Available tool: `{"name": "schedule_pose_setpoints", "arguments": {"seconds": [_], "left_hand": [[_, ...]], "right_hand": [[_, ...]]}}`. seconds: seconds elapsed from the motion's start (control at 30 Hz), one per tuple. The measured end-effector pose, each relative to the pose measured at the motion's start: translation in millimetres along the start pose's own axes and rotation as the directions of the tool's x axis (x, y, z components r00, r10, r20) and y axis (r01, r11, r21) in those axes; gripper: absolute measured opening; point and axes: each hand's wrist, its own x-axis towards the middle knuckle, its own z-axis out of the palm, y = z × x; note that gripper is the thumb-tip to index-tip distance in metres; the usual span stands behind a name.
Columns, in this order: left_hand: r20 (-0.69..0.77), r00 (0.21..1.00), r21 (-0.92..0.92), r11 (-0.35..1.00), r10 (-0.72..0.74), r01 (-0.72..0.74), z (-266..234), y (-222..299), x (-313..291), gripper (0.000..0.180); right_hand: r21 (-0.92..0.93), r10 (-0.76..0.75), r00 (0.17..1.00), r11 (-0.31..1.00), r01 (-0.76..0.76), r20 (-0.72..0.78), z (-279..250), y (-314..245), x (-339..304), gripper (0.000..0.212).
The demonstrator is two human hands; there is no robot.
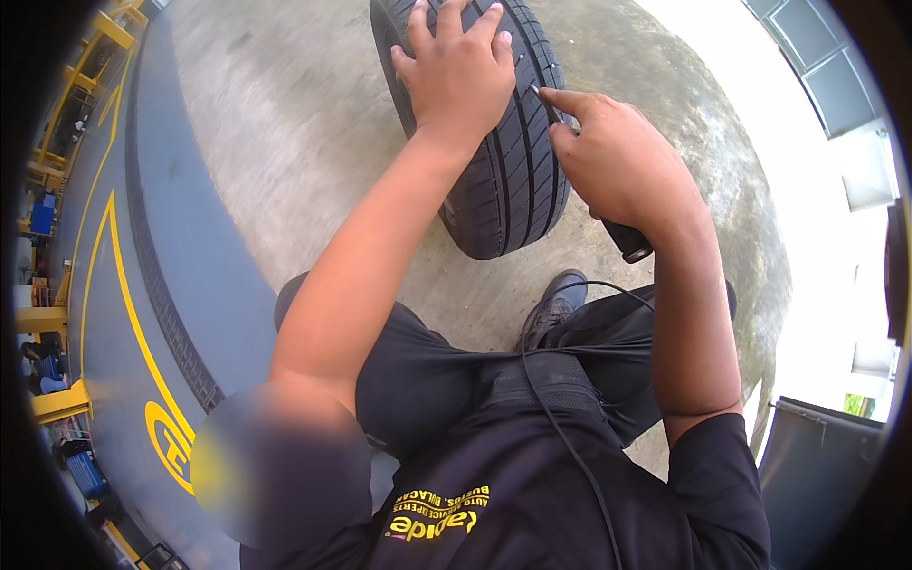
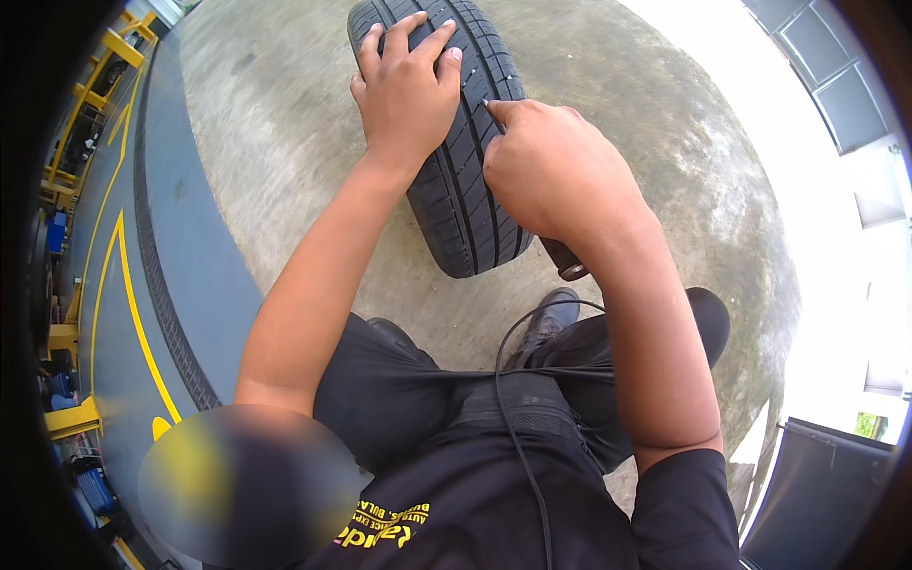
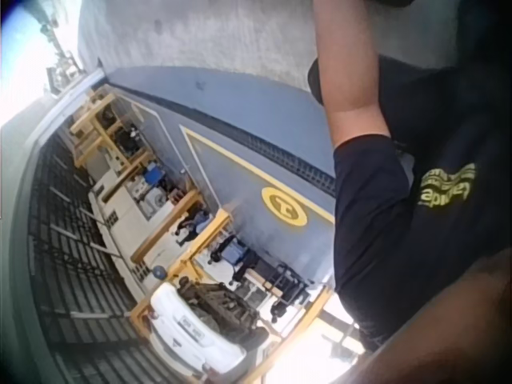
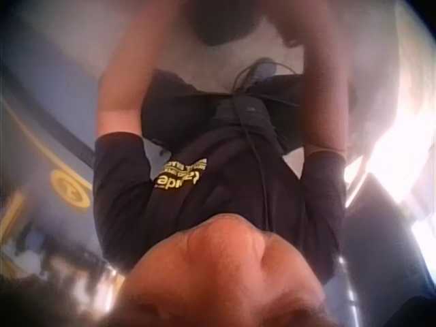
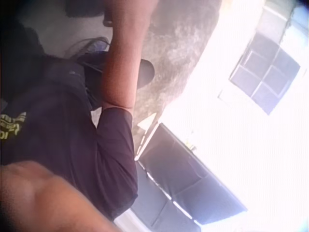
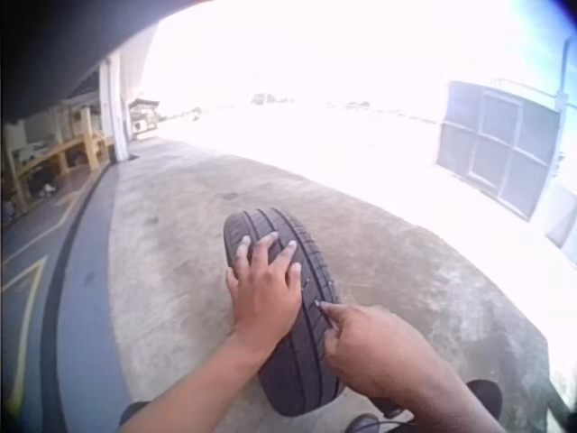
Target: The person kneels on the floor and uses a screwdriver to probe the tread grooves of a car tire. They repeatedly insert the tool into the treads and rotate the tire to access different sections.
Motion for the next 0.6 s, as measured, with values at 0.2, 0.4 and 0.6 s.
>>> {"name": "schedule_pose_setpoints", "arguments": {"seconds": [0.2, 0.4, 0.6], "left_hand": [[0.019, 1.0, 0.026, 0.999, -0.021, 0.021, -2.4, 1.3, 0.6, 0.035], [0.001, 1.0, 0.001, 1.0, -0.018, 0.018, 2.2, 1.5, 2.7, 0.035], [0.007, 1.0, 0.01, 1.0, -0.024, 0.023, -1.6, 1.6, 5.0, 0.036]], "right_hand": [[0.033, 0.062, 0.877, 0.996, -0.088, 0.476, -35.6, -14.8, -5.4, 0.046], [0.078, 0.072, 0.962, 0.992, -0.096, 0.265, -18.1, -4.5, -30.0, 0.045], [0.097, 0.083, 0.99, 0.991, -0.094, 0.113, -23.9, 5.9, -1.8, 0.047]]}}
